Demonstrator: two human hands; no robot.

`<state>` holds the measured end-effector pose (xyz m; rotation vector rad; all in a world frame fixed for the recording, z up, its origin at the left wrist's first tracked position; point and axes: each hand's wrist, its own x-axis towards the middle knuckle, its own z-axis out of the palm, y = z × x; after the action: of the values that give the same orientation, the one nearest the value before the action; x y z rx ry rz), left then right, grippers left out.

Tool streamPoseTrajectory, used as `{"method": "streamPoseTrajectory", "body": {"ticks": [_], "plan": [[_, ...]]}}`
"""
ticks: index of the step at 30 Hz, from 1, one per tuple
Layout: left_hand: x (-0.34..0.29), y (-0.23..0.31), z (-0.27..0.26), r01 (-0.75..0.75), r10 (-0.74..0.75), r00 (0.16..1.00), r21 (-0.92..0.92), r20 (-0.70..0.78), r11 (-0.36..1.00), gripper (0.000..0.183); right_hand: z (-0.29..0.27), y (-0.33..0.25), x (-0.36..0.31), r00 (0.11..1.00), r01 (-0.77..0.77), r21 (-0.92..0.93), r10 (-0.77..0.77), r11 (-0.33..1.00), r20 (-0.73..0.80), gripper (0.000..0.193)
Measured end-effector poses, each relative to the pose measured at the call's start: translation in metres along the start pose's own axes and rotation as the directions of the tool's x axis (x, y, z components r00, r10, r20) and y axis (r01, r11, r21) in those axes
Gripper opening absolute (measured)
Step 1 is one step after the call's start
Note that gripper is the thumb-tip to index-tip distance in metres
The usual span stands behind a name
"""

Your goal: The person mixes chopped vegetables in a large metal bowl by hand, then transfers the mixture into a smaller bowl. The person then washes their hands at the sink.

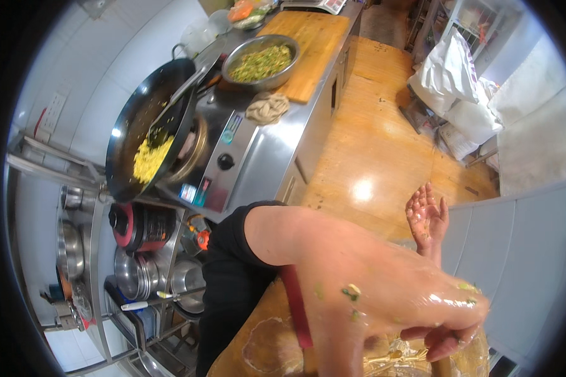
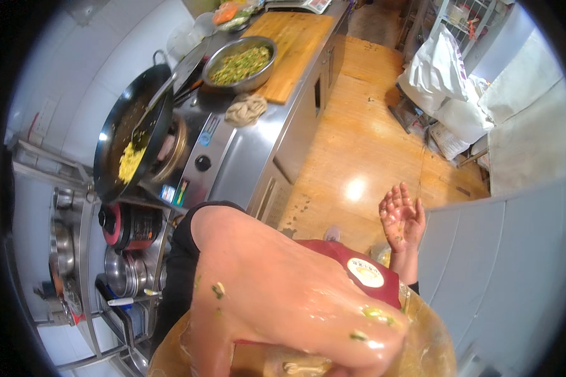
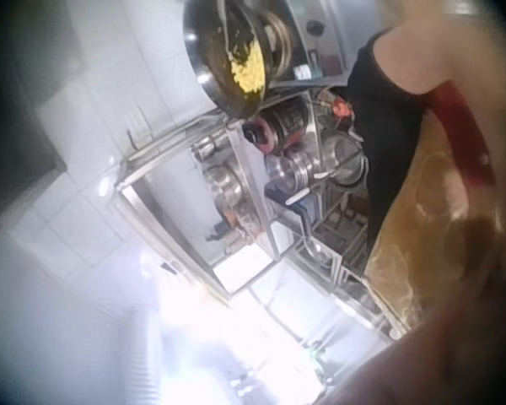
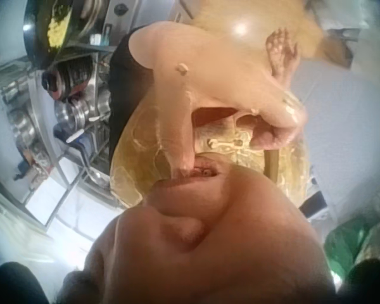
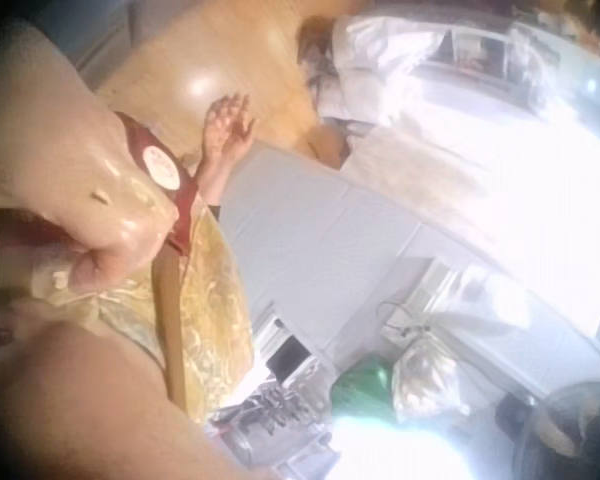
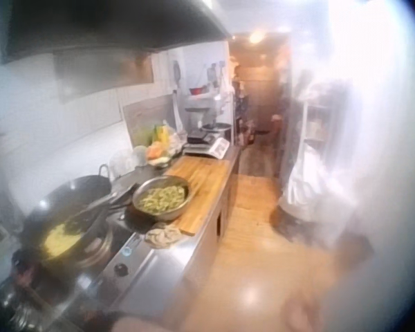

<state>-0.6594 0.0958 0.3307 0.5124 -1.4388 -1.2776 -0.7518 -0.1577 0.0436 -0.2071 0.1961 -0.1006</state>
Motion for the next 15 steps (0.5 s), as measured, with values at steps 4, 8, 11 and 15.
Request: {"method": "streamPoseTrajectory", "body": {"ticks": [4,8,11,15], "plan": [[-0.024,-0.033,-0.084,-0.001,0.056,0.852,0.106,-0.521,0.994,0.046,0.017,-0.052,0.061,0.999,0.020,-0.014,-0.020,1.000,0.038,0.043],[-0.143,-0.089,-0.211,0.226,0.048,-0.130,0.018,-0.990,0.974,0.034,0.014,-0.068,0.119,1.000,0.000,0.019,0.001,1.000,-0.028,0.041],[-0.264,-0.119,-0.275,-0.026,0.030,-0.685,0.066,-0.728,0.998,0.043,0.008,-0.066,0.167,0.998,-0.035,0.021,0.036,0.999,-0.059,0.040],[-0.385,-0.127,-0.337,0.217,0.266,-0.881,0.165,-0.391,0.962,0.050,0.015,-0.063,0.238,0.995,-0.100,0.018,0.100,0.995,-0.012,0.041]]}}
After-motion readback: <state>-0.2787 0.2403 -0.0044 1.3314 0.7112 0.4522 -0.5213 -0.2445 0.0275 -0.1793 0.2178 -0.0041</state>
